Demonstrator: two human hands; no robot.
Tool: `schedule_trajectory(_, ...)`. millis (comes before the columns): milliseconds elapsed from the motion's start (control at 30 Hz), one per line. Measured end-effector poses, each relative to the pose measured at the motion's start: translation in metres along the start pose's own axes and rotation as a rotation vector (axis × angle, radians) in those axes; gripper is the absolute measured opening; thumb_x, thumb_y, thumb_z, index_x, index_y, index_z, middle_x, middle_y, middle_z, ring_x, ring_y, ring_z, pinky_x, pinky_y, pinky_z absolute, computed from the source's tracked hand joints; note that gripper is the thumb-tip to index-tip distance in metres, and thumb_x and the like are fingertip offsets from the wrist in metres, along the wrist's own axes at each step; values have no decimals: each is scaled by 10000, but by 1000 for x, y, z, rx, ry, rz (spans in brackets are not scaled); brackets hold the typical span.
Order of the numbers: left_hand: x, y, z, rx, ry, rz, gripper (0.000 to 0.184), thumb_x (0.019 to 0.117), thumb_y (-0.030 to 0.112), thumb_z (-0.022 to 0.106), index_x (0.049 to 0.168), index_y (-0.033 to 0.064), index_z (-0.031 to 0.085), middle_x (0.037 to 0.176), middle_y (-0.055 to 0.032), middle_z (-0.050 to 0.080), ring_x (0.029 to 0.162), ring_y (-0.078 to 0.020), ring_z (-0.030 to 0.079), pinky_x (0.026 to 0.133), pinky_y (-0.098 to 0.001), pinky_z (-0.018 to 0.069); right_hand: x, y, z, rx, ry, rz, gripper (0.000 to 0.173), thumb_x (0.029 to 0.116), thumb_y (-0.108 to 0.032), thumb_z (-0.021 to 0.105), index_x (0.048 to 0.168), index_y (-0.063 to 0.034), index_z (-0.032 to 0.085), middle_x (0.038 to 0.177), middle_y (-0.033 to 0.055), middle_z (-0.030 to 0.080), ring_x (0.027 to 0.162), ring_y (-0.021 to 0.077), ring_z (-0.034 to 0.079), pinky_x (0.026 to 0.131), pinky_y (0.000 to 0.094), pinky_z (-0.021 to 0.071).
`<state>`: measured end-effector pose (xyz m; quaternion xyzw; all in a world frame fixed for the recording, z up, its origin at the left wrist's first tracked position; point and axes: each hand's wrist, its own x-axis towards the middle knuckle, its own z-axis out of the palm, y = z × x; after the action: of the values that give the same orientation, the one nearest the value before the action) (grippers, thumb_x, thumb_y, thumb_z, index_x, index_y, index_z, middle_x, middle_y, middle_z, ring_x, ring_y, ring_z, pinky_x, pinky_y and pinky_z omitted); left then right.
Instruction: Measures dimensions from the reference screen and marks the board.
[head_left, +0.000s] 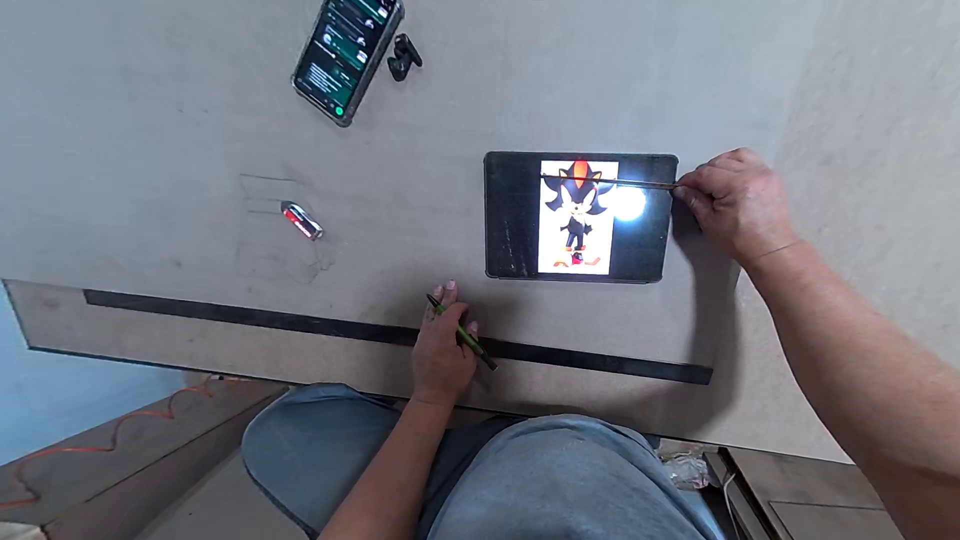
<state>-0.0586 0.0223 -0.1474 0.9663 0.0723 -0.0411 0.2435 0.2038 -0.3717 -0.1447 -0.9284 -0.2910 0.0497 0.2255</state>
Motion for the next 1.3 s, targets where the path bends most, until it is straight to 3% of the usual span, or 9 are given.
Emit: schedule_trajectory(1300,0,-2,2,-27,15,10,324,1038,228,573,1270,11,637,1561,-118,502,1504,-274,393,1228,-449,350,-7,-2,2,7,-1,-18,249,1057,-244,562,1058,-92,759,1054,106,754,1139,297,670,1020,440,510)
